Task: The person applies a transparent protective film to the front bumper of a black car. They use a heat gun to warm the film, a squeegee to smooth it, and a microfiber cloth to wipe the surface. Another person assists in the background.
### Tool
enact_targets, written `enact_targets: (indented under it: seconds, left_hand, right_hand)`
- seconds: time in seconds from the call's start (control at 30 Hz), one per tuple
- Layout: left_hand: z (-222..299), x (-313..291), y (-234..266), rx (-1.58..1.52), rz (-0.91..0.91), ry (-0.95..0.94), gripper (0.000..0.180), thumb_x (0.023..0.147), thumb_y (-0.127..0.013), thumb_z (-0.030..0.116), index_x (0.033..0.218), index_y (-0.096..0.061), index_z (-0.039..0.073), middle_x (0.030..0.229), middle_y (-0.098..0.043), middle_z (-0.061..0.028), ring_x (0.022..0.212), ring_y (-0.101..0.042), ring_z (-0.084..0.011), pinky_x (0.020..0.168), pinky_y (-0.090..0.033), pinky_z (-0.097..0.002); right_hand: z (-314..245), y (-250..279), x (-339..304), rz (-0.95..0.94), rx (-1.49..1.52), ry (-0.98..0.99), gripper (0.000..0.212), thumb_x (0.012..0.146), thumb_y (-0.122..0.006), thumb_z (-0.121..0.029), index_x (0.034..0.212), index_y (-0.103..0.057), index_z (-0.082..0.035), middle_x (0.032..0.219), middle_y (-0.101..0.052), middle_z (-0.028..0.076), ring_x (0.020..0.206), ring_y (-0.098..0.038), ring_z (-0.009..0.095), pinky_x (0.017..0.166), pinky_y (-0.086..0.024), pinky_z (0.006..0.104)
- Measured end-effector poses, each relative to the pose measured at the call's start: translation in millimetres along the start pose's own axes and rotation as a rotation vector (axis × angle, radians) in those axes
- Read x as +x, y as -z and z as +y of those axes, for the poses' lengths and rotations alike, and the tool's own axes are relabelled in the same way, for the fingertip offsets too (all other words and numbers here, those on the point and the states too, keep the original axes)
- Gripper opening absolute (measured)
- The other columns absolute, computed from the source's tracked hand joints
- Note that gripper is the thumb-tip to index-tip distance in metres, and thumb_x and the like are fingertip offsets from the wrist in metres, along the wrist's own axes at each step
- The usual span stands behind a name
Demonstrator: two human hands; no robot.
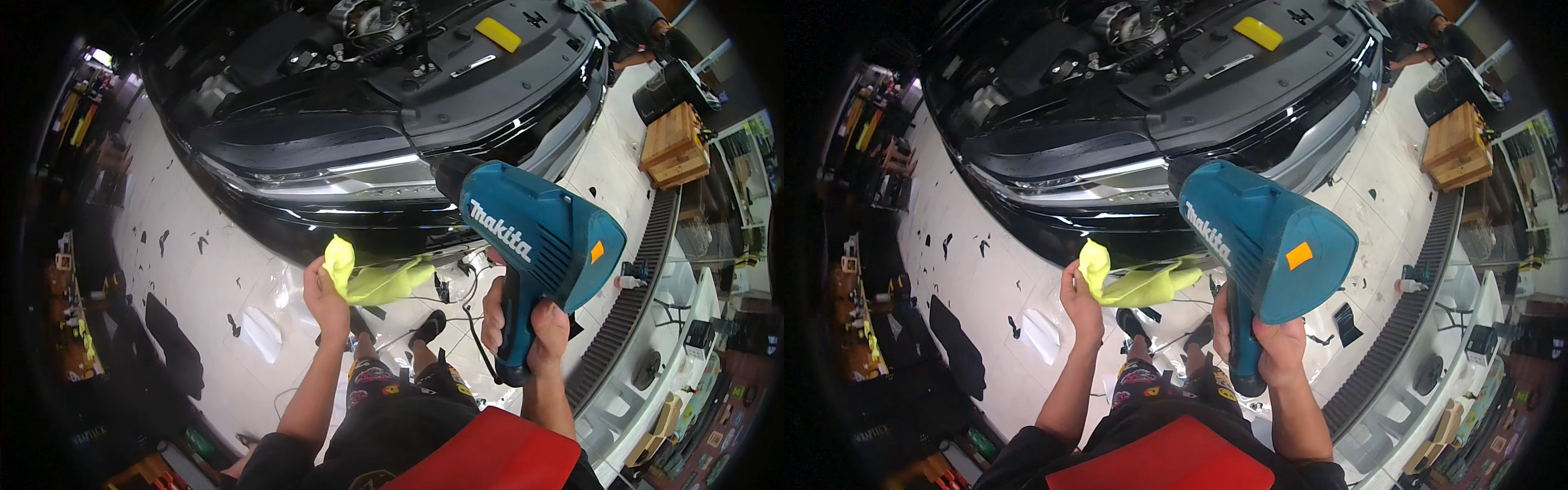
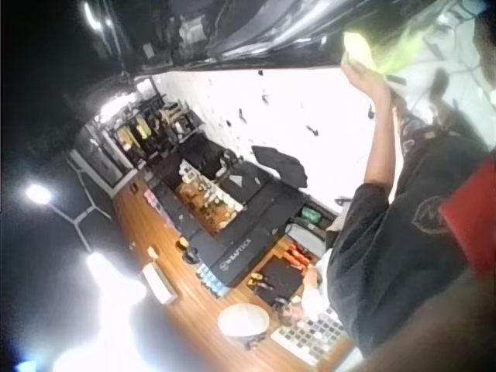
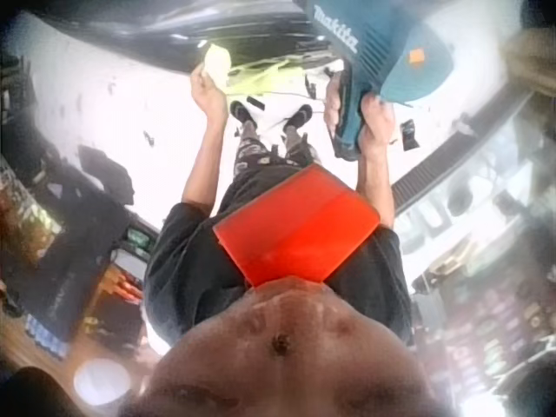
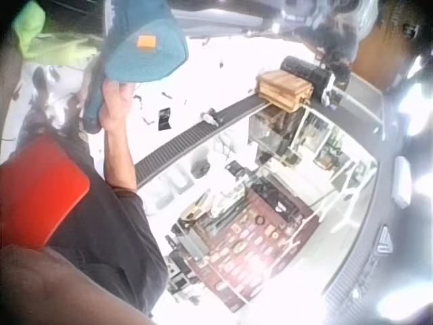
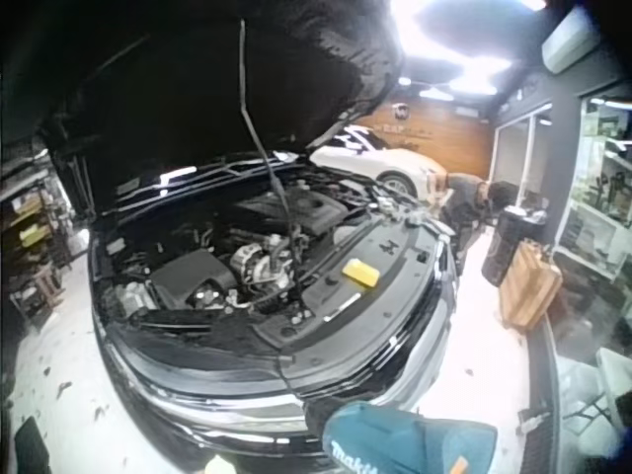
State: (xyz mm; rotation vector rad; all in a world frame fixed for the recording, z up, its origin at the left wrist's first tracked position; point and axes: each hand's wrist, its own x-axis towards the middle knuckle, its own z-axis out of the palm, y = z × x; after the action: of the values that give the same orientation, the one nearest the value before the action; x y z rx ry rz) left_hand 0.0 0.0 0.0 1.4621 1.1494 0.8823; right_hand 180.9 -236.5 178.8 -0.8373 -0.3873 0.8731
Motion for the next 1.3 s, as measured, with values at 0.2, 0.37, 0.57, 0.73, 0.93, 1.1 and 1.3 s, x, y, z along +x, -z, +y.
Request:
enact_targets:
  seconds: [0.2, 0.37, 0.57, 0.73, 0.93, 1.1, 1.3]
  left_hand:
    - [-1.1, -24.9, 31.2, 0.132, -0.186, 0.359, 0.033, 0.099, -0.069, 0.031, 0.1, -0.062, -0.001, 0.1, -0.064, -0.0084, 0.087, -0.057, -0.013, 0.077, -0.047, -0.0297]
    - [84.0, -44.6, -13.0, -0.454, -0.13, 0.44, 0.023, 0.106, -0.058, 0.024, 0.094, -0.063, 0.004, 0.088, -0.066, -0.0007, 0.076, -0.06, -0.0092, 0.069, -0.049, -0.0251]
    - [124.6, -11.2, -148.1, 0.329, -0.149, -0.805, 0.015, 0.096, -0.067, 0.012, 0.096, -0.059, 0.0, 0.116, -0.066, -0.0137, 0.099, -0.059, -0.0292, 0.086, -0.049, -0.0395]
    - [130.4, 17.8, -190.5, 0.732, -0.294, -1.04, 0.02, 0.09, -0.069, 0.02, 0.099, -0.06, 0.004, 0.141, -0.057, -0.0096, 0.107, -0.056, -0.0321, 0.09, -0.044, -0.0452]
    - [125.6, 40.1, -163.4, 0.891, -0.325, -1.152, 0.021, 0.093, -0.066, 0.026, 0.102, -0.062, 0.007, 0.141, -0.059, -0.0024, 0.104, -0.056, -0.0272, 0.086, -0.04, -0.0416]
    - [127.9, 42.5, -138.4, 1.005, -0.285, -1.17, 0.021, 0.093, -0.066, 0.026, 0.102, -0.061, 0.008, 0.14, -0.059, -0.0019, 0.105, -0.056, -0.0253, 0.086, -0.039, -0.0406]
    - [145.6, 21.7, -147.6, 1.27, -0.223, -1.125, 0.018, 0.093, -0.066, 0.023, 0.101, -0.061, 0.008, 0.137, -0.061, -0.0054, 0.108, -0.055, -0.0254, 0.085, -0.038, -0.0413]
  right_hand:
    - [-3.0, -4.3, 0.3, 0.033, 0.127, 0.0, 0.075, 0.094, -0.066, -0.037, 0.145, -0.036, 0.01, 0.085, -0.056, 0.018, 0.061, -0.058, 0.02, 0.052, -0.049, 0.0314]
    - [-13.9, 9.1, -40.8, 0.166, 0.177, 0.082, 0.083, 0.086, -0.062, -0.028, 0.149, -0.029, 0.015, 0.08, -0.05, 0.013, 0.057, -0.053, 0.018, 0.046, -0.051, 0.0311]
    - [-32.8, 75.0, -122.9, 0.41, 0.083, 0.19, 0.077, 0.093, -0.056, -0.03, 0.151, -0.027, 0.012, 0.084, -0.048, 0.01, 0.061, -0.051, 0.014, 0.043, -0.05, 0.0281]
    - [-30.3, 94.0, -163.2, 0.542, 0.074, 0.204, 0.073, 0.096, -0.056, -0.027, 0.151, -0.028, 0.011, 0.083, -0.049, 0.011, 0.061, -0.053, 0.016, 0.042, -0.048, 0.0288]
    - [-27.8, 96.8, -162.8, 0.556, 0.108, 0.208, 0.073, 0.096, -0.058, -0.028, 0.15, -0.028, 0.012, 0.082, -0.049, 0.012, 0.06, -0.054, 0.017, 0.042, -0.049, 0.0288]
    - [-33.6, 94.2, -145.8, 0.493, 0.086, 0.168, 0.075, 0.096, -0.06, -0.03, 0.149, -0.029, 0.013, 0.082, -0.049, 0.012, 0.059, -0.053, 0.017, 0.043, -0.049, 0.0288]
    - [-38.6, 89.3, -137.1, 0.42, 0.089, 0.165, 0.078, 0.094, -0.066, -0.03, 0.148, -0.03, 0.013, 0.081, -0.05, 0.012, 0.059, -0.055, 0.018, 0.044, -0.05, 0.0297]
